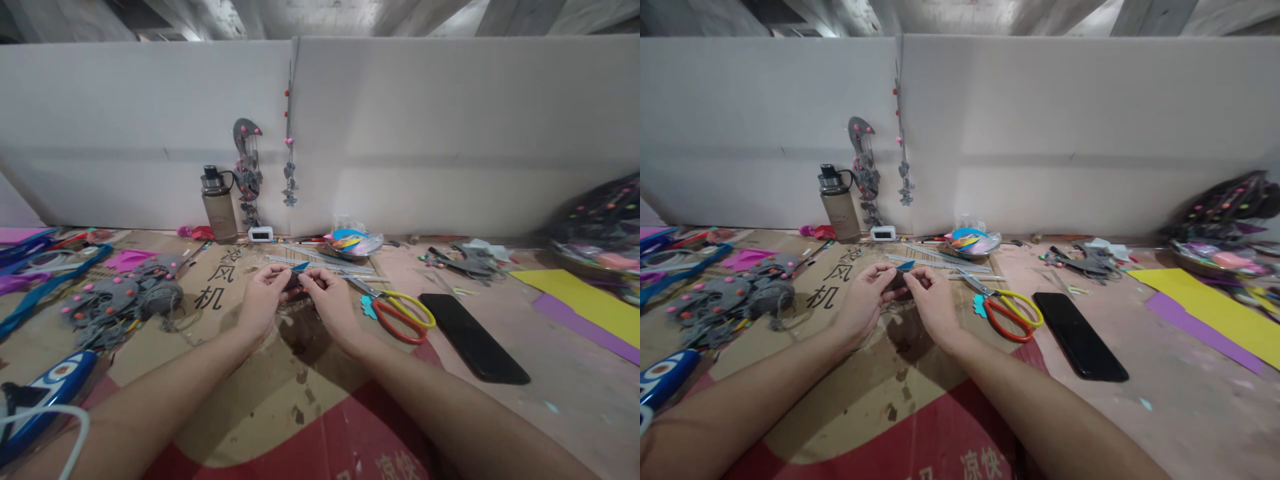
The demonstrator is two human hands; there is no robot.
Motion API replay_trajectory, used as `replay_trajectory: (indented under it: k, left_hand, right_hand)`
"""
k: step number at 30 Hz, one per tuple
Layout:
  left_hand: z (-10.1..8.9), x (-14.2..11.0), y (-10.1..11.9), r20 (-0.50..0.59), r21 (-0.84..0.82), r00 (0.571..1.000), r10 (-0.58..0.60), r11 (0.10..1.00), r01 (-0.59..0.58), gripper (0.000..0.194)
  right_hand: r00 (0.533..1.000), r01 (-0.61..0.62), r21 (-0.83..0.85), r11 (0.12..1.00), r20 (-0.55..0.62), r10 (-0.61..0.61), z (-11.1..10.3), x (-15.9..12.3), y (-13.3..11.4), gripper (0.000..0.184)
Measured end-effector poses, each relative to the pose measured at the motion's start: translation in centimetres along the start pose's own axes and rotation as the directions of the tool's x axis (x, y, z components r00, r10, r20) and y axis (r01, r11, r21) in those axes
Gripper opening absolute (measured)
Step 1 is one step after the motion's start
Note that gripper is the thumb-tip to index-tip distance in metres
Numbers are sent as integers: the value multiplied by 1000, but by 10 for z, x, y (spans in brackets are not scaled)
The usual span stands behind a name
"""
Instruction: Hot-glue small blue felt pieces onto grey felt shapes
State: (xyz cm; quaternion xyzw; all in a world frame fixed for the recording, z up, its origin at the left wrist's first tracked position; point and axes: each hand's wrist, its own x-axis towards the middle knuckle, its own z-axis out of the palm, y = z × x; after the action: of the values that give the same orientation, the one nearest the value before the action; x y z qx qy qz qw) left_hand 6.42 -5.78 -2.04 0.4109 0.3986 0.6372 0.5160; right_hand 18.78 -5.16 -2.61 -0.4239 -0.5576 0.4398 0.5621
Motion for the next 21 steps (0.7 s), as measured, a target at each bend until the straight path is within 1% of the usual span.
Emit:
replay_trajectory:
  k: [3,7,13,17,21]
  left_hand:
    - [0,0,0,-18,10,1000,13,1000,-12,25]
    - [0,0,-1,-8,0,1000,24,1000,-24,24]
    - [1,-2,-2,-4,-19,1000,0,1000,-1,23]
    - [3,-4,0,11,-38,1000,-11,999,12,23]
    - [5,-6,3,4,-38,1000,-29,999,29,24]
  right_hand:
    - [999,37,-31,999,-20,-37,-1,0,1,19]
    - [997,65,-76,995,-38,-68,-2,-1,0,19]
    - [991,86,-114,990,-94,-97,-4,1,1,19]
    - [992,82,-100,992,-88,-91,-4,2,3,19]
    - [997,43,-42,998,-59,-45,-4,3,0,20]
